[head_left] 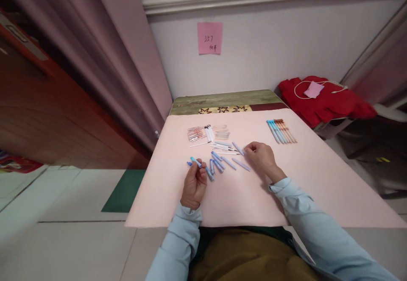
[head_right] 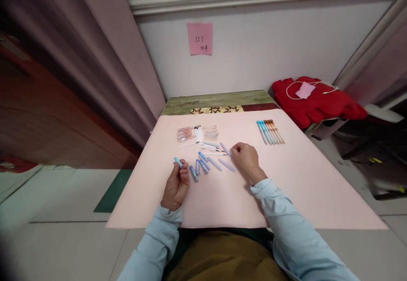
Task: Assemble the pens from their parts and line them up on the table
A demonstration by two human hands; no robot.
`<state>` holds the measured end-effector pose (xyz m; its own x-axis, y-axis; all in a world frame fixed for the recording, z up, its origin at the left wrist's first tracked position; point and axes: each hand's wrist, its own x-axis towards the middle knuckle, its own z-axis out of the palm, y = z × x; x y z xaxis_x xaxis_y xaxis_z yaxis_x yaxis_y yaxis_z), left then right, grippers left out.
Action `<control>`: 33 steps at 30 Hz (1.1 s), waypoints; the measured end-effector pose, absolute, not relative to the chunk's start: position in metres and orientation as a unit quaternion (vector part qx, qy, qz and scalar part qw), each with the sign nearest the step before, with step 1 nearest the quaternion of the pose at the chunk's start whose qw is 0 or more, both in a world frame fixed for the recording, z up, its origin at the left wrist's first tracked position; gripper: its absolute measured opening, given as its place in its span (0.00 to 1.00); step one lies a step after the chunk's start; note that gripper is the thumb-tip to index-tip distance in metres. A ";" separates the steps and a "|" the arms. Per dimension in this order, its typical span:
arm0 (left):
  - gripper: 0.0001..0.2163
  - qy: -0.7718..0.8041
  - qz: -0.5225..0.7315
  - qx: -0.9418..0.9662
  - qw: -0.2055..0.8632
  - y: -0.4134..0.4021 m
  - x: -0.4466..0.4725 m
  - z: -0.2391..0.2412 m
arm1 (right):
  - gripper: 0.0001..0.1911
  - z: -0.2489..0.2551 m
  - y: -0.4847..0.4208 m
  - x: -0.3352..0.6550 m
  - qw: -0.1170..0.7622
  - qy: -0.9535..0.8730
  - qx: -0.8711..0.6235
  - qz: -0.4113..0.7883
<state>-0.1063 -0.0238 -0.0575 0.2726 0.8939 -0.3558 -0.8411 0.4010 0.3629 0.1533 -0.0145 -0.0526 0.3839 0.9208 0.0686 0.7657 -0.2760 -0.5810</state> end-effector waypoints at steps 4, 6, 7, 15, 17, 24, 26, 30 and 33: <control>0.09 0.250 0.547 0.045 0.798 -0.019 -0.093 -0.053 | 0.13 -0.043 0.008 0.138 0.245 -0.601 -0.750 0.129; 0.10 0.251 0.547 0.046 0.797 -0.017 -0.088 -0.053 | 0.14 -0.039 0.021 0.126 0.196 -0.640 -0.735 0.110; 0.10 0.254 0.548 0.047 0.795 -0.017 -0.088 -0.054 | 0.15 -0.038 0.027 0.119 0.167 -0.656 -0.729 0.097; 0.06 0.277 0.541 0.077 0.791 -0.015 -0.090 -0.061 | 0.11 -0.043 0.050 0.100 0.094 -0.682 -0.720 0.082; 0.06 0.276 0.542 0.078 0.790 -0.015 -0.089 -0.061 | 0.10 -0.041 0.050 0.101 0.098 -0.680 -0.723 0.080; 0.05 0.266 0.545 0.068 0.792 -0.014 -0.091 -0.065 | 0.15 -0.035 0.016 0.120 0.188 -0.667 -0.717 0.075; 0.05 0.267 0.543 0.065 0.793 -0.013 -0.090 -0.065 | 0.16 -0.039 0.005 0.125 0.194 -0.687 -0.696 0.078; 0.05 0.270 0.540 0.064 0.794 -0.013 -0.089 -0.064 | 0.09 -0.047 -0.004 0.127 0.138 -0.702 -0.695 0.072; 0.06 0.268 0.540 0.068 0.795 -0.013 -0.090 -0.064 | 0.08 -0.048 -0.001 0.125 0.088 -0.702 -0.703 0.075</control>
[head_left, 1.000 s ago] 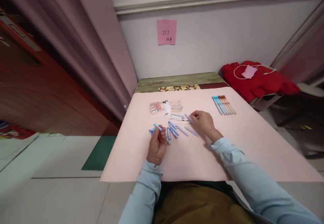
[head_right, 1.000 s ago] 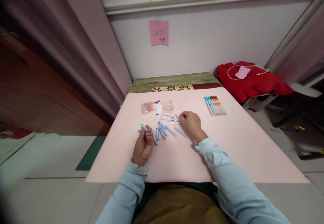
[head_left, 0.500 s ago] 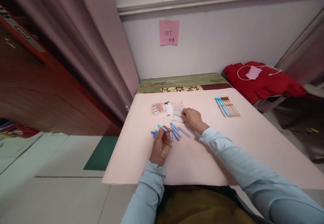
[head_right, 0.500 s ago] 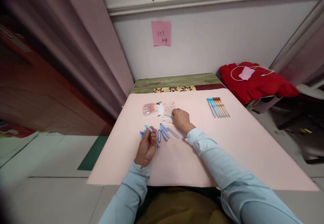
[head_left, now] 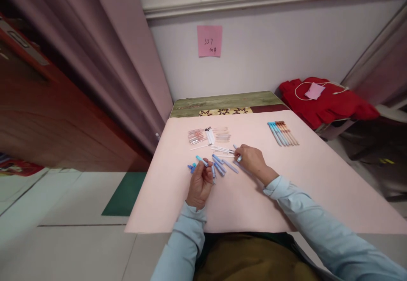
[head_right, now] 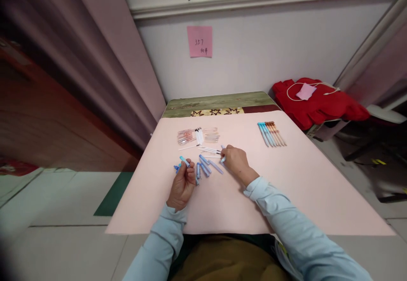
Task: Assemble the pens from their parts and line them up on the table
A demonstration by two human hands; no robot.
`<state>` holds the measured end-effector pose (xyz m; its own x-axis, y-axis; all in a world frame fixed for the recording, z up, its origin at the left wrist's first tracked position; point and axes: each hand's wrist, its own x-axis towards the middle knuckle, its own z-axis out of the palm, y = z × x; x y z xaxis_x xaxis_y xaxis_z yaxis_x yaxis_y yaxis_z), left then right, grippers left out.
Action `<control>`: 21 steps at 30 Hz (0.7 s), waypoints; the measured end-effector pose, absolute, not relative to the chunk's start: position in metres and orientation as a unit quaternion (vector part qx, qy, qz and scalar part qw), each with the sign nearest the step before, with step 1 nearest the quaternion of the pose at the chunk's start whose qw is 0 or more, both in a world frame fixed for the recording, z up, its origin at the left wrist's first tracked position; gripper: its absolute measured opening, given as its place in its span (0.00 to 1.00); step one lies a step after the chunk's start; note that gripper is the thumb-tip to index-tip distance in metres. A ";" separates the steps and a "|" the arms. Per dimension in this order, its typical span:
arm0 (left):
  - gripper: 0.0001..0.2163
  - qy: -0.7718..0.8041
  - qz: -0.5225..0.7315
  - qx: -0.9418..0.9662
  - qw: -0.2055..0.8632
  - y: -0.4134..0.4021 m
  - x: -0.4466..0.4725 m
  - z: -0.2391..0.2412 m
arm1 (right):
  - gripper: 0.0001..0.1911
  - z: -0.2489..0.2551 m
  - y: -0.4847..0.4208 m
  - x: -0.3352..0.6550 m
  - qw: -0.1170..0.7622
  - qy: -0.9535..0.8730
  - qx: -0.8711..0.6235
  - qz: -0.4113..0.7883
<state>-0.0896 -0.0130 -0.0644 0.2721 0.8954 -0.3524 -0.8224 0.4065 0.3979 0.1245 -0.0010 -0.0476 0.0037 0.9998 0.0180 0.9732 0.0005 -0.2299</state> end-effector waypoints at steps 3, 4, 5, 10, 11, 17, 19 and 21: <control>0.05 0.266 0.542 0.081 0.793 -0.014 -0.090 -0.066 | 0.09 -0.043 0.001 0.124 0.061 -0.712 -0.695 0.080; 0.05 0.266 0.545 0.087 0.790 -0.014 -0.090 -0.066 | 0.09 -0.039 0.001 0.124 0.060 -0.714 -0.693 0.079; 0.05 0.266 0.547 0.093 0.788 -0.014 -0.090 -0.066 | 0.09 -0.036 -0.001 0.124 0.065 -0.713 -0.694 0.076; 0.06 0.241 0.541 0.113 0.798 -0.015 -0.089 -0.061 | 0.08 -0.013 -0.020 0.111 0.167 -0.700 -0.690 0.081; 0.06 0.236 0.538 0.112 0.801 -0.015 -0.089 -0.061 | 0.07 -0.010 -0.023 0.106 0.182 -0.701 -0.682 0.096; 0.13 0.231 0.556 0.084 0.794 -0.014 -0.086 -0.063 | 0.05 -0.011 -0.031 0.082 0.198 -0.710 -0.655 0.164; 0.16 0.239 0.581 0.060 0.776 -0.013 -0.086 -0.062 | 0.06 -0.013 -0.031 0.083 0.231 -0.715 -0.634 0.183; 0.18 0.249 0.603 0.025 0.758 -0.012 -0.086 -0.061 | 0.11 -0.013 -0.033 0.088 0.282 -0.706 -0.613 0.213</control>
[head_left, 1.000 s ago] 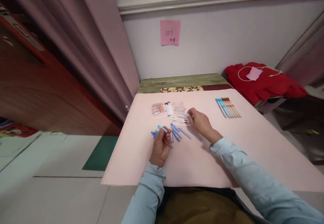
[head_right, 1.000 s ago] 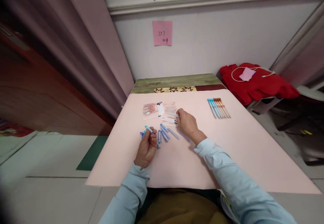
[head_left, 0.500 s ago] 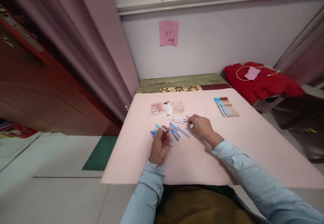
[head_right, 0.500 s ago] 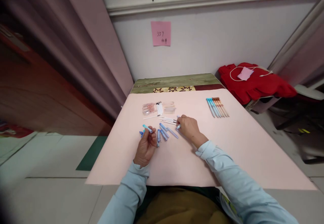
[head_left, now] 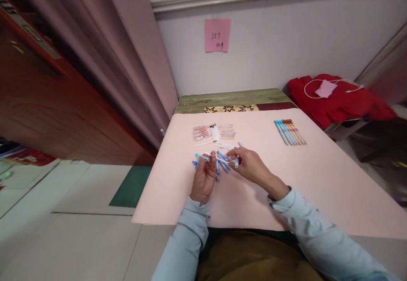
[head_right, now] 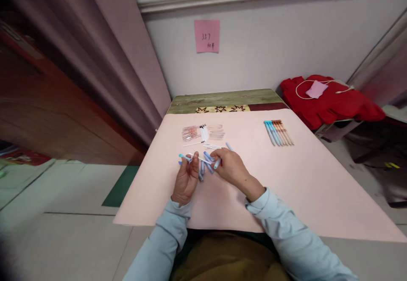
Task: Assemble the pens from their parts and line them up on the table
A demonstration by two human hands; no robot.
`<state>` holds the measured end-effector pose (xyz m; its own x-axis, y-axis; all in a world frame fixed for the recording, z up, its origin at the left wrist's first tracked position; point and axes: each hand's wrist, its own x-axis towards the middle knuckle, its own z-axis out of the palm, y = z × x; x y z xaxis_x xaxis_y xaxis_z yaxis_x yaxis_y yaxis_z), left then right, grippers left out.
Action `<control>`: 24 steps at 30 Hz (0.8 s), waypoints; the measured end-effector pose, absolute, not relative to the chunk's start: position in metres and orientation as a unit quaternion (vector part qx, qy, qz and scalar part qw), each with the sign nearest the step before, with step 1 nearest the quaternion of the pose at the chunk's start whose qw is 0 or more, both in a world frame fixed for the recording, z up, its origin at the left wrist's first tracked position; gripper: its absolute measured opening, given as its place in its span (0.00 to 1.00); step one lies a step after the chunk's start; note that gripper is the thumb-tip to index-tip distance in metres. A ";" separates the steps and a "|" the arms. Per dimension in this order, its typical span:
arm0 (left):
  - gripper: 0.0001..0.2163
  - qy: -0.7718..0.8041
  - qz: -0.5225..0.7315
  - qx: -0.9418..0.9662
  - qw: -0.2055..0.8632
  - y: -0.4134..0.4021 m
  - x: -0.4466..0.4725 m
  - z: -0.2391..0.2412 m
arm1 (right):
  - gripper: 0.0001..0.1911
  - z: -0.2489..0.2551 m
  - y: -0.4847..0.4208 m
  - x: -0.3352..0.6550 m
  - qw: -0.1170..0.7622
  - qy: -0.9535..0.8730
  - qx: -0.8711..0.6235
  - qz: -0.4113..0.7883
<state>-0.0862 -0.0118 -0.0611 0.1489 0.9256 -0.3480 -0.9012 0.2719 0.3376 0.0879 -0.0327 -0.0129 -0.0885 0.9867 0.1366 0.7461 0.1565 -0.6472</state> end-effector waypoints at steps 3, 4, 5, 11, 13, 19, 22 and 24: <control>0.19 0.247 0.622 -0.021 0.743 -0.010 -0.089 -0.059 | 0.14 -0.013 -0.042 0.098 0.332 -0.666 -0.613 0.265; 0.20 0.242 0.625 -0.030 0.742 -0.009 -0.090 -0.058 | 0.13 -0.014 -0.046 0.101 0.336 -0.653 -0.619 0.278; 0.20 0.235 0.626 -0.036 0.742 -0.009 -0.091 -0.058 | 0.12 -0.016 -0.051 0.103 0.336 -0.642 -0.627 0.284; 0.21 0.213 0.634 -0.053 0.742 -0.009 -0.093 -0.057 | 0.08 -0.026 -0.076 0.109 0.275 -0.665 -0.652 0.238; 0.21 0.211 0.633 -0.056 0.743 -0.010 -0.093 -0.057 | 0.08 -0.028 -0.081 0.110 0.253 -0.667 -0.663 0.229; 0.20 0.220 0.631 -0.049 0.743 -0.010 -0.092 -0.058 | 0.09 -0.025 -0.087 0.108 0.237 -0.661 -0.675 0.227; 0.20 0.222 0.628 -0.043 0.745 -0.010 -0.092 -0.059 | 0.09 -0.023 -0.087 0.107 0.244 -0.654 -0.679 0.229; 0.20 0.224 0.627 -0.041 0.745 -0.010 -0.092 -0.060 | 0.09 -0.024 -0.086 0.106 0.251 -0.650 -0.679 0.232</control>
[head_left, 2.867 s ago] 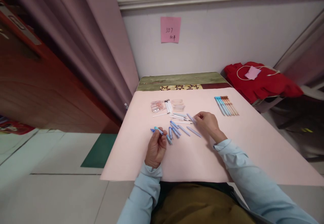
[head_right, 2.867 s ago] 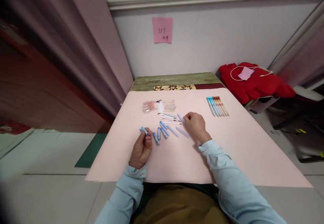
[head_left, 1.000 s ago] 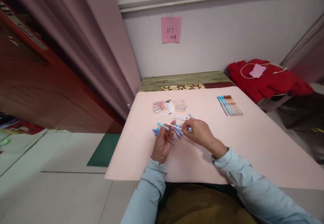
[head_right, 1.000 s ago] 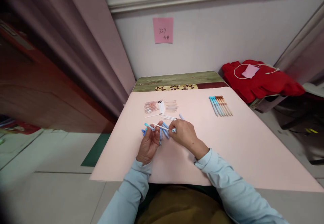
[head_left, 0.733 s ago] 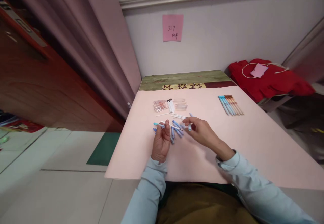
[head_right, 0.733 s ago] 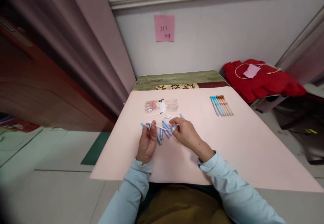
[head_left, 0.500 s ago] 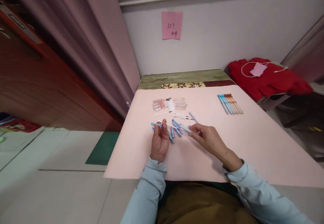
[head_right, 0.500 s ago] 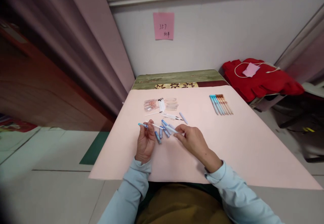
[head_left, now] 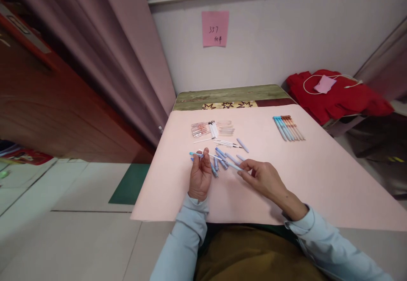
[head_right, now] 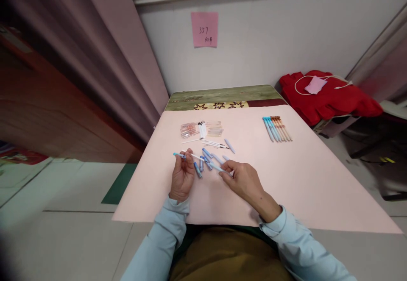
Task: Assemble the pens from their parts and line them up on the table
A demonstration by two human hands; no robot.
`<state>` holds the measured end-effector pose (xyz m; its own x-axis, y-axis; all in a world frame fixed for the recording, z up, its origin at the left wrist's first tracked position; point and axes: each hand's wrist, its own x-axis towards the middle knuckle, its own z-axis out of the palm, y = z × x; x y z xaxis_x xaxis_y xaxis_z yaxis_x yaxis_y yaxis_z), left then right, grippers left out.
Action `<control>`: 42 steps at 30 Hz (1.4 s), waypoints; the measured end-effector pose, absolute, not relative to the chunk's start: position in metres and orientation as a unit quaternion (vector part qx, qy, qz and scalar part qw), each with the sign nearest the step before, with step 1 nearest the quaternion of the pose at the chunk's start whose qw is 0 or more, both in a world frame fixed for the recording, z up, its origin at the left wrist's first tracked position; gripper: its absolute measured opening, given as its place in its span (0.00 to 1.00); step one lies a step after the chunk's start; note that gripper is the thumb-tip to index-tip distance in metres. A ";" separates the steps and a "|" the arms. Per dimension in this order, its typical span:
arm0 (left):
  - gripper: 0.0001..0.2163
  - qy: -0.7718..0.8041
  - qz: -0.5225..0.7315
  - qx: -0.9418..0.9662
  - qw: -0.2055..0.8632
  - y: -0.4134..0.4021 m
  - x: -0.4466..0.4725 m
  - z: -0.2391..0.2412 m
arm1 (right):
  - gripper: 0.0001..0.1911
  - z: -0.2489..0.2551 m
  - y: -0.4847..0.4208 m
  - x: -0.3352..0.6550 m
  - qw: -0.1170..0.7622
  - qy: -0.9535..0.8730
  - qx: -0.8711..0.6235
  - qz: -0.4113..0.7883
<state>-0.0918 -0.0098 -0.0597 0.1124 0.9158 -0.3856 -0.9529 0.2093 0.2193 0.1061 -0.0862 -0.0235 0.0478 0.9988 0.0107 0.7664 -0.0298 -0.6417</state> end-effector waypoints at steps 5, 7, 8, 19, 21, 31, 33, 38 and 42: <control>0.20 0.234 0.623 -0.040 0.745 -0.011 -0.090 -0.060 | 0.08 -0.027 -0.084 0.104 0.267 -0.648 -0.670 0.246; 0.19 0.236 0.616 -0.042 0.751 -0.011 -0.090 -0.060 | 0.08 -0.027 -0.083 0.102 0.276 -0.645 -0.664 0.257; 0.19 0.235 0.613 -0.044 0.753 -0.011 -0.090 -0.060 | 0.08 -0.027 -0.082 0.100 0.282 -0.643 -0.661 0.264; 0.17 0.237 0.588 -0.023 0.773 -0.014 -0.090 -0.059 | 0.13 -0.043 -0.064 0.086 0.358 -0.584 -0.615 0.390; 0.16 0.245 0.561 -0.005 0.791 -0.016 -0.090 -0.059 | 0.13 -0.045 -0.061 0.083 0.374 -0.578 -0.600 0.408; 0.09 0.220 0.549 0.074 0.803 -0.018 -0.092 -0.063 | 0.22 -0.042 -0.059 0.074 0.508 -0.407 -0.474 0.593; 0.08 0.226 0.555 0.074 0.797 -0.016 -0.092 -0.065 | 0.22 -0.041 -0.059 0.076 0.516 -0.366 -0.454 0.627; 0.07 0.218 0.558 0.059 0.798 -0.015 -0.092 -0.067 | 0.22 -0.038 -0.061 0.076 0.525 -0.316 -0.416 0.672; 0.08 0.230 0.557 0.066 0.796 -0.016 -0.092 -0.066 | 0.19 -0.036 -0.065 0.077 0.513 -0.384 -0.420 0.642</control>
<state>-0.0920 -0.0160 -0.0662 0.2749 0.9163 -0.2914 -0.8553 0.3715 0.3611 0.0768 -0.0650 -0.0362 -0.1205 0.9821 -0.1448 -0.3367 -0.1776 -0.9247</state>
